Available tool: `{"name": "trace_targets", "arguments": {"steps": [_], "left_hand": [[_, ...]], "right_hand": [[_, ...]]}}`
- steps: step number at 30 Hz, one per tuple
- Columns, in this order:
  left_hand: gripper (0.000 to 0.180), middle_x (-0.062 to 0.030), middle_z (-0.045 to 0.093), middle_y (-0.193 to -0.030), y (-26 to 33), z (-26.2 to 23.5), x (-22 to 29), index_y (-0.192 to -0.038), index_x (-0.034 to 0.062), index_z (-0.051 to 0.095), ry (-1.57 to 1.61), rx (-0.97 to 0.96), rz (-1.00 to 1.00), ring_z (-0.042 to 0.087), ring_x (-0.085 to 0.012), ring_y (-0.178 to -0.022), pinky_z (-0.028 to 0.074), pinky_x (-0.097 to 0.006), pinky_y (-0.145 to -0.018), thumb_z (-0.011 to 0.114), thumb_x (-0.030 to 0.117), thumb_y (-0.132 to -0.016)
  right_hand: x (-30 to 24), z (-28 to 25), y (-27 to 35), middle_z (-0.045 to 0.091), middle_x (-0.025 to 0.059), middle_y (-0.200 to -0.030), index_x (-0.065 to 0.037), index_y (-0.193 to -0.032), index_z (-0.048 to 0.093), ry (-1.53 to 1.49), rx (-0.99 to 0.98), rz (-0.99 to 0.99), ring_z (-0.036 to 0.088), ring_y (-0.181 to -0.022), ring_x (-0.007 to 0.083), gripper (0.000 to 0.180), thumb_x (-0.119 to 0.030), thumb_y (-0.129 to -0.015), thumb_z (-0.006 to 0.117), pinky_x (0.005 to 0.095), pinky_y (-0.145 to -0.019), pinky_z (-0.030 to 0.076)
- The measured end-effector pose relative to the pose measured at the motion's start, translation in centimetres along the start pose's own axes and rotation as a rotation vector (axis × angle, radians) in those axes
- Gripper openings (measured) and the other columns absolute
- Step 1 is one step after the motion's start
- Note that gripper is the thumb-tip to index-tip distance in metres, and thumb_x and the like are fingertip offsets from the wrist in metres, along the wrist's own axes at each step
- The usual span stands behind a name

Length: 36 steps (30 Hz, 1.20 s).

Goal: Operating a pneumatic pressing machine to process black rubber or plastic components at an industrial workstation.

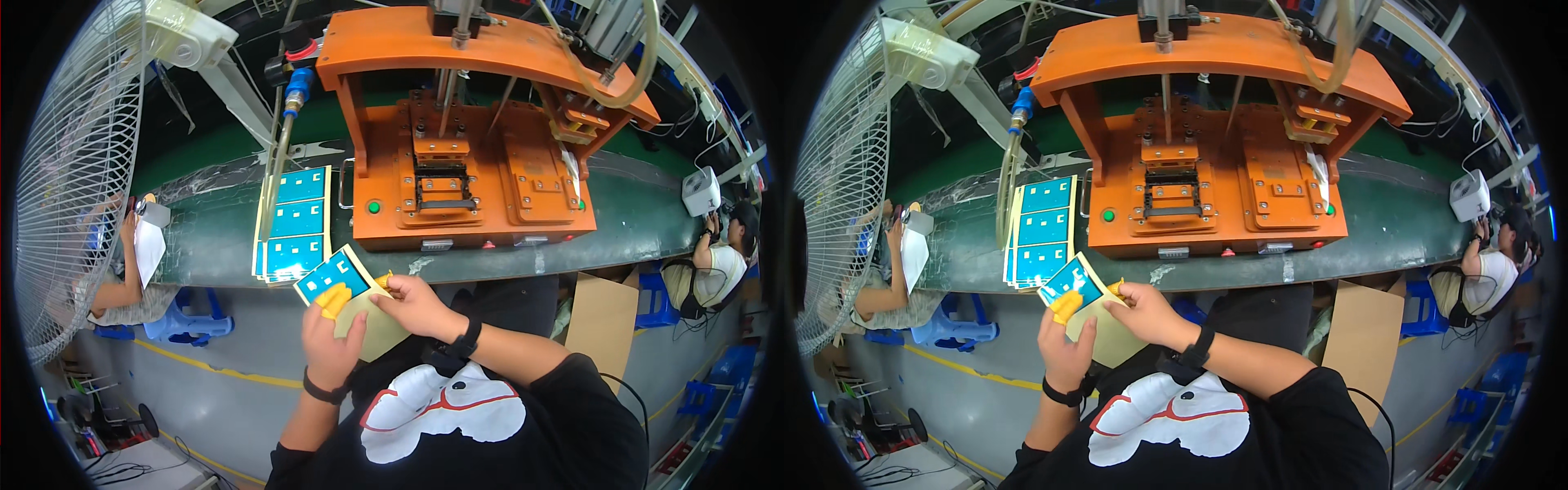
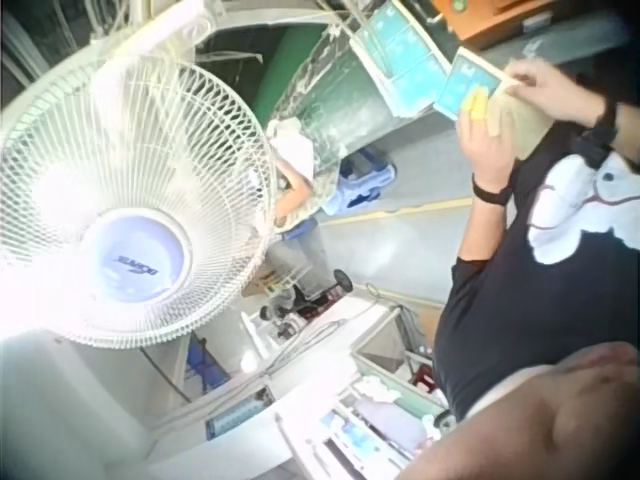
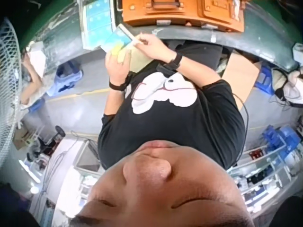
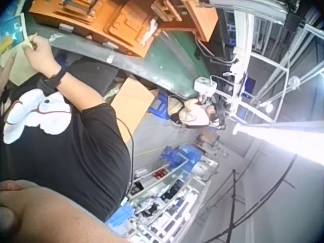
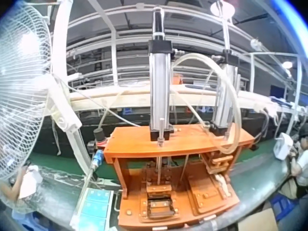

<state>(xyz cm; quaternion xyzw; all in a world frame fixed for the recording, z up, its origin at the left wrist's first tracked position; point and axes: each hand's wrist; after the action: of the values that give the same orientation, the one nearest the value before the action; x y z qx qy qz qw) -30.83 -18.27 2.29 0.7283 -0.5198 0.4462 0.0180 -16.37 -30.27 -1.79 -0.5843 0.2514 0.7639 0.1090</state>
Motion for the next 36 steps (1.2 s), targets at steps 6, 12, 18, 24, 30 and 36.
{"name": "trace_targets", "arguments": {"steps": [6, 12, 18, 24, 30, 36], "left_hand": [[0.028, -0.0126, 0.074, -0.106, -2.7, 2.1, 3.1, -0.102, 0.0023, 0.075, 0.006, 0.005, 0.068, 0.068, -0.0324, -0.097, 0.052, -0.039, -0.088, 0.086, 0.008, -0.076], [0.014, -0.0115, 0.075, -0.101, -3.6, 4.7, 4.0, -0.099, 0.0007, 0.076, 0.218, 0.022, 0.003, 0.069, -0.0239, -0.092, 0.053, -0.035, -0.084, 0.077, 0.003, -0.085], [0.022, -0.0151, 0.069, -0.122, -4.5, 1.1, 0.5, -0.123, -0.0041, 0.062, 1.138, 0.028, -0.161, 0.066, -0.0241, -0.108, 0.051, -0.039, -0.102, 0.059, 0.005, -0.103], [0.020, -0.0180, 0.070, -0.108, -6.5, 3.2, 4.3, -0.106, -0.0021, 0.066, 0.774, -0.267, 0.197, 0.065, -0.0296, -0.102, 0.048, -0.044, -0.098, 0.069, 0.015, -0.095], [0.014, -0.0163, 0.071, -0.095, -7.9, 6.9, 8.6, -0.092, -0.0004, 0.069, 0.383, -0.620, 0.353, 0.065, -0.0347, -0.088, 0.049, -0.042, -0.084, 0.074, 0.009, -0.082], [0.012, -0.0148, 0.072, -0.097, -7.6, 8.2, 9.4, -0.093, -0.0008, 0.070, 0.294, -0.636, 0.353, 0.064, -0.0343, -0.092, 0.049, -0.041, -0.085, 0.072, 0.005, -0.083]], "right_hand": [[-3.7, -2.2, 4.2, 0.059, 0.0181, -0.075, 0.003, -0.084, 0.060, 0.387, 0.131, -0.414, 0.059, -0.067, 0.0316, 0.024, -0.017, -0.094, 0.070, 0.0404, -0.061, 0.045], [-3.8, -7.4, 8.0, 0.062, 0.0177, -0.081, 0.001, -0.094, 0.068, 0.537, 0.243, -0.517, 0.059, -0.074, 0.0359, 0.014, -0.012, -0.093, 0.071, 0.0411, -0.065, 0.048], [0.8, -18.0, 16.4, 0.070, 0.0028, -0.097, -0.001, -0.106, 0.067, -0.030, 0.684, -0.346, 0.063, -0.084, 0.0100, 0.017, -0.016, -0.105, 0.061, 0.0282, -0.074, 0.051], [16.3, -25.3, 27.6, 0.070, 0.0083, -0.099, 0.001, -0.115, 0.062, -0.641, 1.393, -0.099, 0.068, -0.086, 0.0177, 0.024, -0.019, -0.109, 0.050, 0.0350, -0.080, 0.056], [39.9, -21.2, 36.4, 0.049, 0.0014, -0.056, -0.013, -0.076, 0.055, -1.210, 1.214, 0.262, 0.049, -0.046, 0.0126, 0.026, -0.020, -0.101, 0.058, 0.0344, -0.041, 0.039], [40.7, -20.2, 35.9, 0.067, 0.0155, -0.085, -0.004, -0.103, 0.063, -1.454, 1.985, 0.009, 0.066, -0.067, 0.0261, 0.018, -0.012, -0.101, 0.047, 0.0386, -0.048, 0.049]]}}
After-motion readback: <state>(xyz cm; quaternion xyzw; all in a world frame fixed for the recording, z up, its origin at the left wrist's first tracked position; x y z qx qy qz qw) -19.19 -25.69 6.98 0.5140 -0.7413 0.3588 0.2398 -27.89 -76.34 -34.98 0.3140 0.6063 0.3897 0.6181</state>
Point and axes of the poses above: each hand's wrist, its own y-axis away from the middle knuckle, its own z-axis out of the palm, x = y × z
